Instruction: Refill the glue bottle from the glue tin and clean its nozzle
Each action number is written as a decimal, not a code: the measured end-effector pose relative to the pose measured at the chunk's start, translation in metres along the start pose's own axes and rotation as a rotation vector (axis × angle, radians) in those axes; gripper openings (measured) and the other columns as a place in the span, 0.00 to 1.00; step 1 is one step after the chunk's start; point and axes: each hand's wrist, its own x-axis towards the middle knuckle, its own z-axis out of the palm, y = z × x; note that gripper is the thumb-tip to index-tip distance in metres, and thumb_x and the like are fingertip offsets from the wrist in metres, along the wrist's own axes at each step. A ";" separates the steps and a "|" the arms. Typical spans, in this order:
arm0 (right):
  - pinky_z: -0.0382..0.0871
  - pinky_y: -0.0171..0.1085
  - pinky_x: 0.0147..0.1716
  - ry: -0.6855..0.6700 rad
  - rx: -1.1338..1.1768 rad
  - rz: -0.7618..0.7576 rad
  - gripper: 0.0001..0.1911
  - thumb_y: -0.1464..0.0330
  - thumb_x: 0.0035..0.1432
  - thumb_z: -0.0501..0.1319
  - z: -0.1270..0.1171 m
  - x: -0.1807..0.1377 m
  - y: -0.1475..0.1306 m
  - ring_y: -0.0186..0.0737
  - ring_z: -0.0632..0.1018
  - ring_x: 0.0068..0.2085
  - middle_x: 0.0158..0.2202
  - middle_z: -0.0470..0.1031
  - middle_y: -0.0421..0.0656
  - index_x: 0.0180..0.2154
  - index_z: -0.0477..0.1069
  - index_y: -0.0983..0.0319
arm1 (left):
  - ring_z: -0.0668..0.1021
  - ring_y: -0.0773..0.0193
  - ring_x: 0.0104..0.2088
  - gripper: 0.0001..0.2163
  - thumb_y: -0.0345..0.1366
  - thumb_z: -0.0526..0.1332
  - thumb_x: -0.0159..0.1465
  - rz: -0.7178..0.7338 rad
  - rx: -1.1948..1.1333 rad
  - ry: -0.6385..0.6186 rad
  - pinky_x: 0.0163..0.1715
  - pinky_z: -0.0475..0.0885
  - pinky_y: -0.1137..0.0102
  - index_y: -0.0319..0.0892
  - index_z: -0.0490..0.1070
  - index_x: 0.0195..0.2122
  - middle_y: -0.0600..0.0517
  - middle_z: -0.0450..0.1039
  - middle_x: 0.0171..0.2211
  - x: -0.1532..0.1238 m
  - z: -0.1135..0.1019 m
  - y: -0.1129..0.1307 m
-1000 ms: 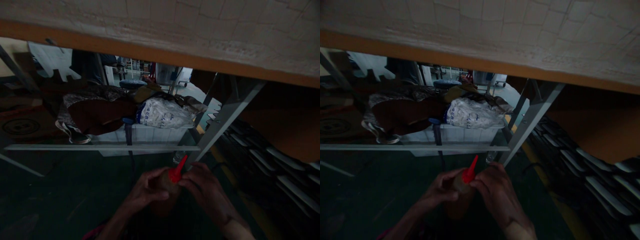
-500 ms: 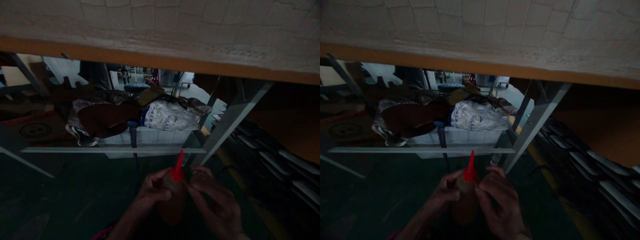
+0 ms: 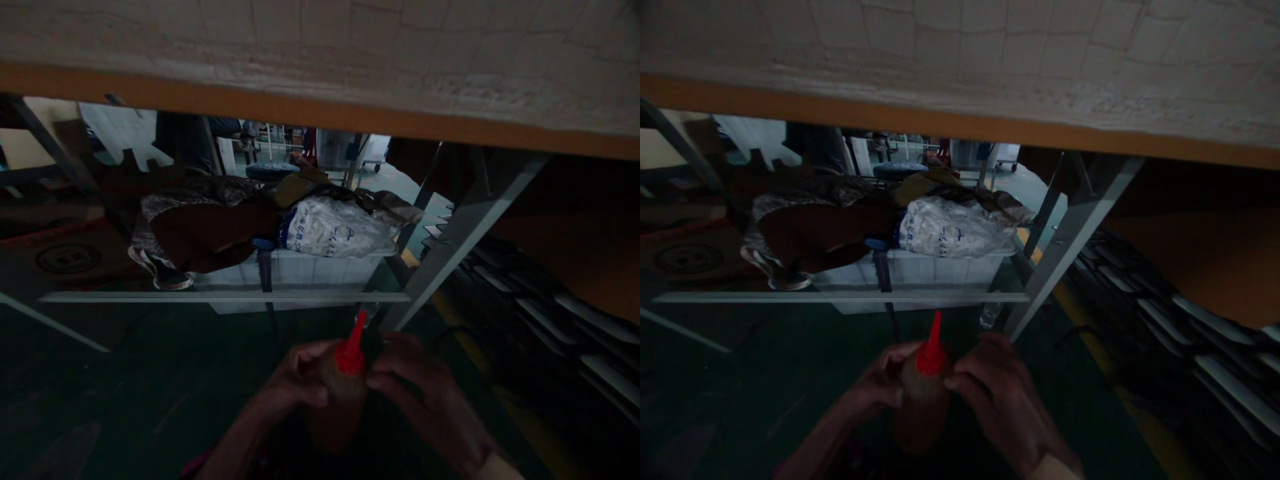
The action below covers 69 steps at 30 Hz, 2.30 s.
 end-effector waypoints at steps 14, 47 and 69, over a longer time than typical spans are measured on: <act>0.63 0.35 0.46 0.137 0.378 0.103 0.13 0.66 0.64 0.54 -0.009 -0.006 -0.005 0.34 0.72 0.33 0.25 0.69 0.37 0.27 0.67 0.61 | 0.47 0.40 0.63 0.33 0.48 0.72 0.37 0.155 0.066 0.084 0.58 0.50 0.55 0.44 0.73 0.47 0.46 0.53 0.62 0.002 0.002 0.000; 0.63 0.34 0.33 -0.004 0.224 0.253 0.15 0.59 0.56 0.61 0.003 -0.001 -0.019 0.38 0.72 0.32 0.25 0.71 0.40 0.24 0.73 0.62 | 0.60 0.40 0.56 0.33 0.48 0.74 0.34 0.159 0.139 -0.012 0.52 0.58 0.56 0.44 0.75 0.43 0.43 0.61 0.55 -0.007 -0.004 0.005; 0.62 0.33 0.30 -0.099 0.331 0.283 0.19 0.56 0.58 0.58 0.011 0.001 -0.009 0.35 0.71 0.30 0.25 0.70 0.40 0.25 0.71 0.63 | 0.63 0.45 0.53 0.30 0.46 0.73 0.38 0.200 0.328 -0.102 0.52 0.56 0.56 0.46 0.74 0.45 0.44 0.66 0.48 -0.012 -0.016 0.010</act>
